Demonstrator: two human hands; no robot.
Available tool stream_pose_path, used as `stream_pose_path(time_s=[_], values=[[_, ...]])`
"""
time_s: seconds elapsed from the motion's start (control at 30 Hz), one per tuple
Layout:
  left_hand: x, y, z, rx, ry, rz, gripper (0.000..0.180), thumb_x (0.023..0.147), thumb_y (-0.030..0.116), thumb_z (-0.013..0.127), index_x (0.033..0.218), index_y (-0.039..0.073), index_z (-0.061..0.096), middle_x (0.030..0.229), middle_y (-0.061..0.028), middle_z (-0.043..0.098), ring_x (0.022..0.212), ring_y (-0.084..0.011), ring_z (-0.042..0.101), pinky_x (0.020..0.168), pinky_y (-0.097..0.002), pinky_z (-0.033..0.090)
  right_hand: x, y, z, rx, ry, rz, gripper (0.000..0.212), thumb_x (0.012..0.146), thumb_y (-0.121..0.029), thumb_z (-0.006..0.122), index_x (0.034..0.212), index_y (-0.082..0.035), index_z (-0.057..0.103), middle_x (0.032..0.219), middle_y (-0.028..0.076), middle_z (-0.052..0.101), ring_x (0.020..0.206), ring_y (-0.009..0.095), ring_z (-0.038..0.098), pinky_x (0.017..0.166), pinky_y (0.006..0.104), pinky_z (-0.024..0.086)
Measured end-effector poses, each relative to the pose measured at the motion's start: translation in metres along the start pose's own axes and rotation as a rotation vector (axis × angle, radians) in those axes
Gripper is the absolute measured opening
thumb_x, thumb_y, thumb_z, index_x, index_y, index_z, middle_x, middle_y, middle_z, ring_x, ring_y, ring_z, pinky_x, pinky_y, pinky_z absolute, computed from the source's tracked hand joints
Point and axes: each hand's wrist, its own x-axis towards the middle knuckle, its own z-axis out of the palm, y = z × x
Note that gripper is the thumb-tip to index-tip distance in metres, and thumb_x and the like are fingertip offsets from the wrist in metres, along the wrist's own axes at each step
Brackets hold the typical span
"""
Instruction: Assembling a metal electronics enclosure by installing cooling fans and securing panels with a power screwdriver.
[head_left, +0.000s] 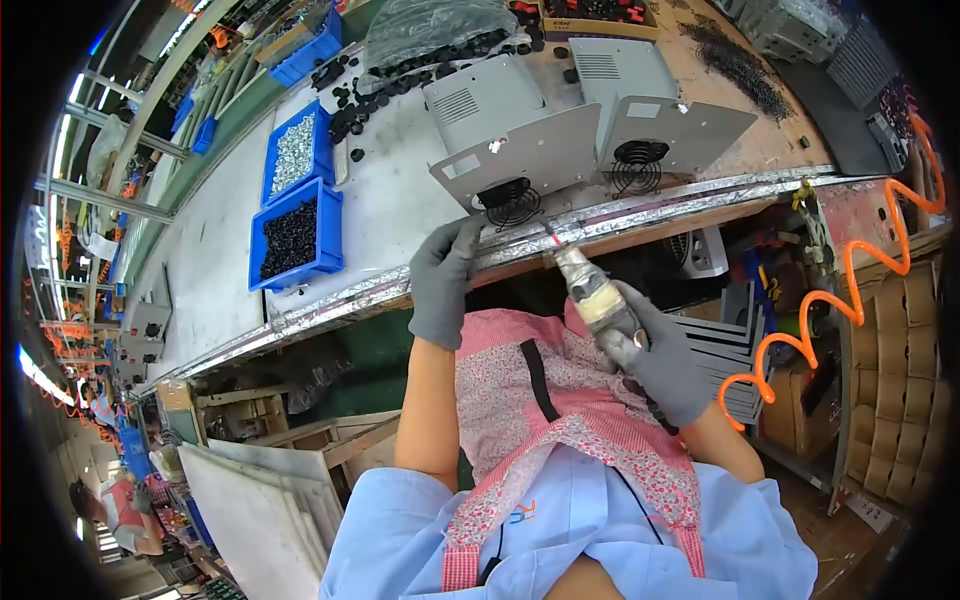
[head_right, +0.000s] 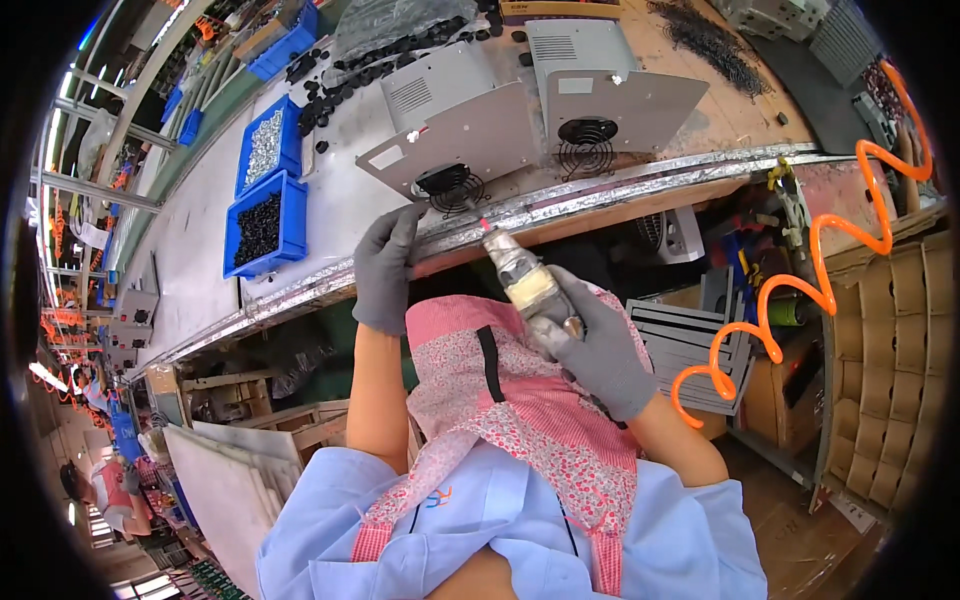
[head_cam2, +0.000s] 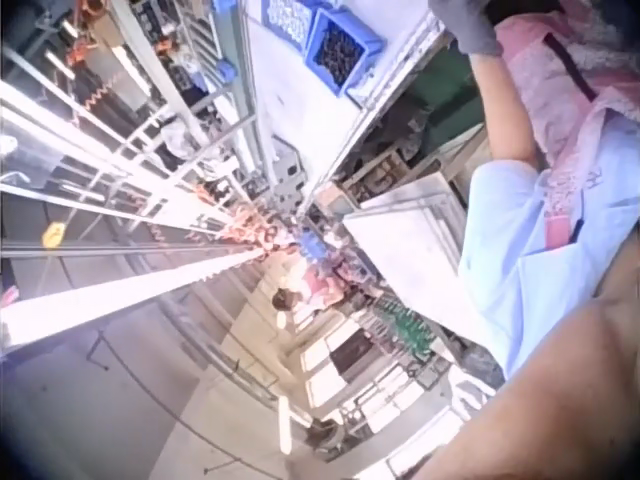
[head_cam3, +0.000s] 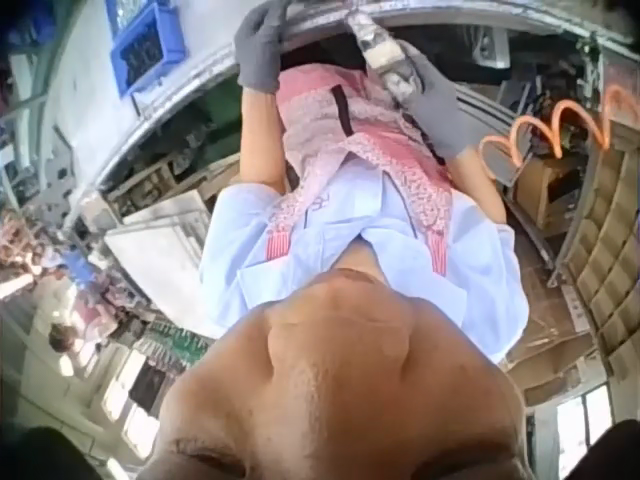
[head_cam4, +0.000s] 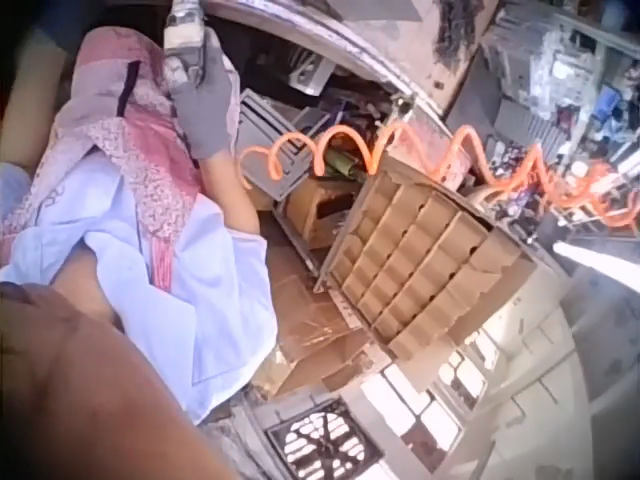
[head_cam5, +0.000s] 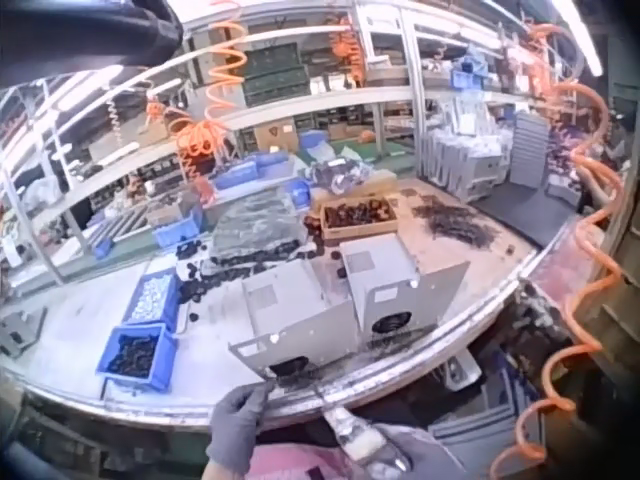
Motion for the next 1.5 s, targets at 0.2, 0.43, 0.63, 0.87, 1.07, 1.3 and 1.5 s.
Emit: stream_pose_path(time_s=[0.2,0.43,0.63,0.87,1.07,1.3,1.5], values=[[0.017,-0.013,0.011,0.695,0.16,0.116,0.035,0.08,0.038,0.069,0.093,0.005,0.071,0.086,-0.0116,0.065,0.077,-0.0256,0.062,0.073,-0.0346,0.047,0.003,0.0,-0.005,-0.012,0.095,0.094,0.062,0.082,-0.016,0.061,0.138,0.0,0.041,0.11,0.009,0.059,0.09,0.011,0.056,0.078,0.0244,0.047],[0.026,-0.028,0.019,0.407,0.171,0.261,0.03,0.075,0.027,0.074,0.088,0.0,0.07,0.082,-0.0122,0.067,0.075,-0.0223,0.064,0.069,-0.0318,0.048,0.005,0.0,-0.002,-0.027,0.106,0.031,0.063,0.081,-0.016,0.063,0.138,0.0,0.041,0.106,0.007,0.059,0.081,0.008,0.054,0.072,0.0228,0.047],[0.009,-0.017,0.012,0.321,0.133,0.207,0.021,0.076,0.015,0.074,0.084,-0.004,0.068,0.076,-0.0072,0.065,0.066,-0.0126,0.057,0.061,-0.0266,0.046,0.009,0.007,-0.003,-0.03,0.085,-0.043,0.065,0.079,-0.015,0.066,0.137,0.0,0.041,0.11,0.01,0.06,0.091,0.012,0.057,0.08,0.0256,0.048],[0.004,-0.01,0.009,0.376,0.089,0.317,0.017,0.077,0.012,0.073,0.087,-0.001,0.069,0.072,-0.0064,0.06,0.066,-0.0132,0.055,0.06,-0.0285,0.044,0.013,0.004,0.002,-0.121,0.087,-0.056,0.064,0.08,-0.017,0.066,0.136,0.0,0.042,0.115,0.011,0.059,0.096,0.014,0.058,0.086,0.0269,0.046],[0.008,-0.006,0.009,0.453,0.051,0.467,0.017,0.078,0.01,0.072,0.091,0.0,0.069,0.073,-0.0042,0.057,0.065,-0.0138,0.053,0.061,-0.0283,0.043,0.012,-0.004,0.006,-0.058,0.092,0.011,0.063,0.081,-0.02,0.066,0.136,0.001,0.043,0.118,0.013,0.059,0.1,0.015,0.059,0.088,0.0284,0.046],[0.021,-0.019,-0.001,0.243,0.118,0.288,0.025,0.087,0.025,0.066,0.091,0.0,0.07,0.074,-0.0018,0.061,0.064,-0.0099,0.051,0.059,-0.0267,0.042,0.03,0.005,0.008,-0.169,0.158,-0.077,0.063,0.08,-0.021,0.066,0.136,-0.001,0.043,0.112,0.014,0.062,0.098,0.016,0.06,0.087,0.0285,0.046],[0.074,0.019,-0.011,0.164,-0.025,0.271,0.031,0.087,0.027,0.064,0.104,0.002,0.068,0.083,-0.001,0.064,0.068,-0.0068,0.052,0.057,-0.0223,0.04,0.037,-0.006,0.01,-0.238,0.176,-0.039,0.062,0.081,-0.02,0.064,0.137,-0.002,0.043,0.103,0.012,0.063,0.085,0.014,0.059,0.079,0.027,0.048]])
